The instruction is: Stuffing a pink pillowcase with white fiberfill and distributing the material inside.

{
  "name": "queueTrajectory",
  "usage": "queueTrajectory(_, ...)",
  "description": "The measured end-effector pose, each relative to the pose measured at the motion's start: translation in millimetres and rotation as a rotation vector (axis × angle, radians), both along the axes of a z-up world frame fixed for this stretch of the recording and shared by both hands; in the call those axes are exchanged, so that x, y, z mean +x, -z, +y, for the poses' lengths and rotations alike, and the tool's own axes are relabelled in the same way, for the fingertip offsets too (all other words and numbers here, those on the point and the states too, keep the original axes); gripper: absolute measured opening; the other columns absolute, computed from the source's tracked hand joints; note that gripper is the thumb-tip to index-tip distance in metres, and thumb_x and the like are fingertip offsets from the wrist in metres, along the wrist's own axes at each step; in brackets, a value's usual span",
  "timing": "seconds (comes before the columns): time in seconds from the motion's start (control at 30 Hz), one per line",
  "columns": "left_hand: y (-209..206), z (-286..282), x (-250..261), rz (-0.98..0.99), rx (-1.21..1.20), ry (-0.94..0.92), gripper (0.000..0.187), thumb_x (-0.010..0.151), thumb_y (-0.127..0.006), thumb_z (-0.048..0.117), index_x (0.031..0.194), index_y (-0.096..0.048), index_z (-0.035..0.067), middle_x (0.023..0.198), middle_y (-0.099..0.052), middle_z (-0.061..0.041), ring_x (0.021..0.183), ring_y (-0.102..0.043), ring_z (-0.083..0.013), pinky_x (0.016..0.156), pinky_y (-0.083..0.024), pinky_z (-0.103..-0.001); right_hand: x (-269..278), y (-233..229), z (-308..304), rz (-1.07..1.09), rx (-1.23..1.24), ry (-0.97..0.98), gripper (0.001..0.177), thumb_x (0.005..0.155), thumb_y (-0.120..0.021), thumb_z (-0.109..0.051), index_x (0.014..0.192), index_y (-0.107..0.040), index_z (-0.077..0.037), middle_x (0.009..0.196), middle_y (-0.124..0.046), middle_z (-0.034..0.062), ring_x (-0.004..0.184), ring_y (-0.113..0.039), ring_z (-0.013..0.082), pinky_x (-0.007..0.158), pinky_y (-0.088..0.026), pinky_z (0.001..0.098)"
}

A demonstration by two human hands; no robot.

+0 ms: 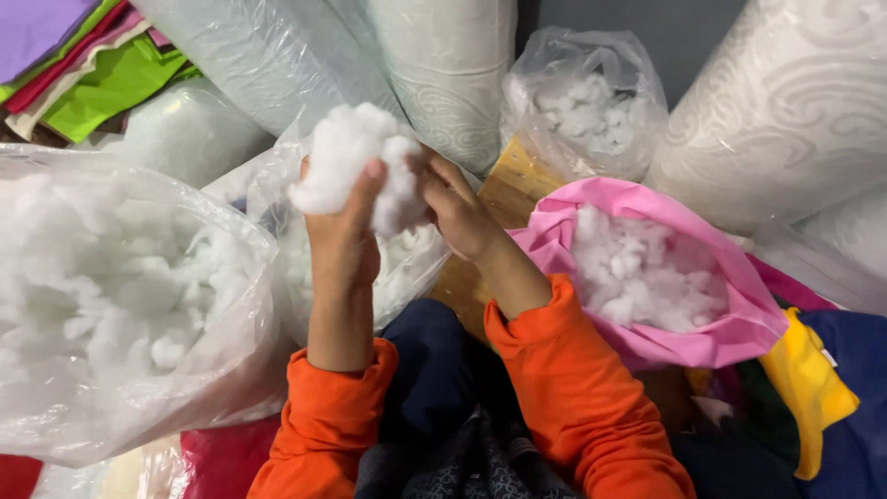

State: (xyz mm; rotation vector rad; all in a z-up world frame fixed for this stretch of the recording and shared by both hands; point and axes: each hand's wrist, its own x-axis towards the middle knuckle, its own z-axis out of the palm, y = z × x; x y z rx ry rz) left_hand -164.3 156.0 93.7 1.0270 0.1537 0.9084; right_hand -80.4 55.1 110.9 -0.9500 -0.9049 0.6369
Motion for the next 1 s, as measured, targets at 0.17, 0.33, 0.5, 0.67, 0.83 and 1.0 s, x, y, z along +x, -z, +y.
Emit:
queueTrajectory(0.17, -26, -89, 33, 0.216, 0.238, -0.107, 0.078, 0.074, -0.09, 0.019, 0.138, -0.05, -0.002, 0.13, -0.056, -0.035, 0.129, -0.055, -0.0504, 0.115, -0.038, -0.062, 20, -19, -99, -0.185, -0.159, 0.434, 0.026, 0.107, -0.049, -0.023, 0.122, -0.066, -0.01, 0.106, -0.067, 0.0045, 0.1, -0.062, 0.0136, 0.091, -0.056, 0.0318)
queueTrajectory(0.33, 2, -178, 93, 0.089, 0.13, 0.265, 0.068, 0.071, -0.09, 0.019, 0.128, -0.059, -0.003, 0.122, -0.065, -0.033, 0.123, -0.061, -0.0447, 0.107, -0.047, -0.057, 34, -26, -220, -0.215, -0.291, 0.638, 0.022, 0.107, -0.051, -0.018, 0.121, -0.062, -0.006, 0.105, -0.068, 0.0042, 0.098, -0.062, 0.0105, 0.089, -0.055, 0.0299)
queueTrajectory(0.5, 52, -219, 138, 0.242, -0.01, 0.43, 0.075, 0.071, -0.09, 0.009, 0.136, -0.055, -0.006, 0.128, -0.063, -0.034, 0.123, -0.061, -0.0458, 0.107, -0.049, -0.055, 47, 3, -283, -0.188, -0.371, 0.707, 0.047, 0.091, -0.075, -0.014, 0.134, -0.057, -0.006, 0.116, -0.066, 0.0043, 0.107, -0.061, 0.0126, 0.096, -0.053, 0.0322)
queueTrajectory(0.67, 85, -220, 151, 0.246, -0.481, 0.585, 0.065, 0.085, -0.081, 0.004, 0.141, -0.051, -0.011, 0.129, -0.062, -0.034, 0.107, -0.068, -0.0455, 0.086, -0.062, -0.054, 51, 8, -312, -0.408, -0.601, 0.862, 0.019, 0.085, -0.082, -0.003, 0.102, -0.074, -0.005, 0.091, -0.07, 0.0042, 0.088, -0.062, 0.0119, 0.084, -0.053, 0.0295)
queueTrajectory(0.83, 94, -178, 149, 0.269, -0.441, 0.592, 0.063, 0.086, -0.081, 0.004, 0.14, -0.052, -0.011, 0.128, -0.062, -0.034, 0.108, -0.067, -0.0451, 0.087, -0.061, -0.054, 53, 5, -314, -0.536, -0.619, 1.141, 0.008, 0.094, -0.075, -0.009, 0.102, -0.073, -0.011, 0.092, -0.071, 0.0041, 0.088, -0.065, 0.015, 0.083, -0.051, 0.03)
queueTrajectory(1.0, 94, -166, 144, 0.28, -0.393, 0.634, 0.062, 0.086, -0.08, 0.005, 0.139, -0.053, -0.012, 0.127, -0.063, -0.034, 0.109, -0.067, -0.0446, 0.089, -0.06, -0.054, 67, 41, -288, -0.89, -0.544, 1.193, 0.006, 0.098, -0.071, -0.014, 0.102, -0.071, -0.011, 0.096, -0.071, 0.0057, 0.095, -0.07, 0.0282, 0.089, -0.053, 0.0378)
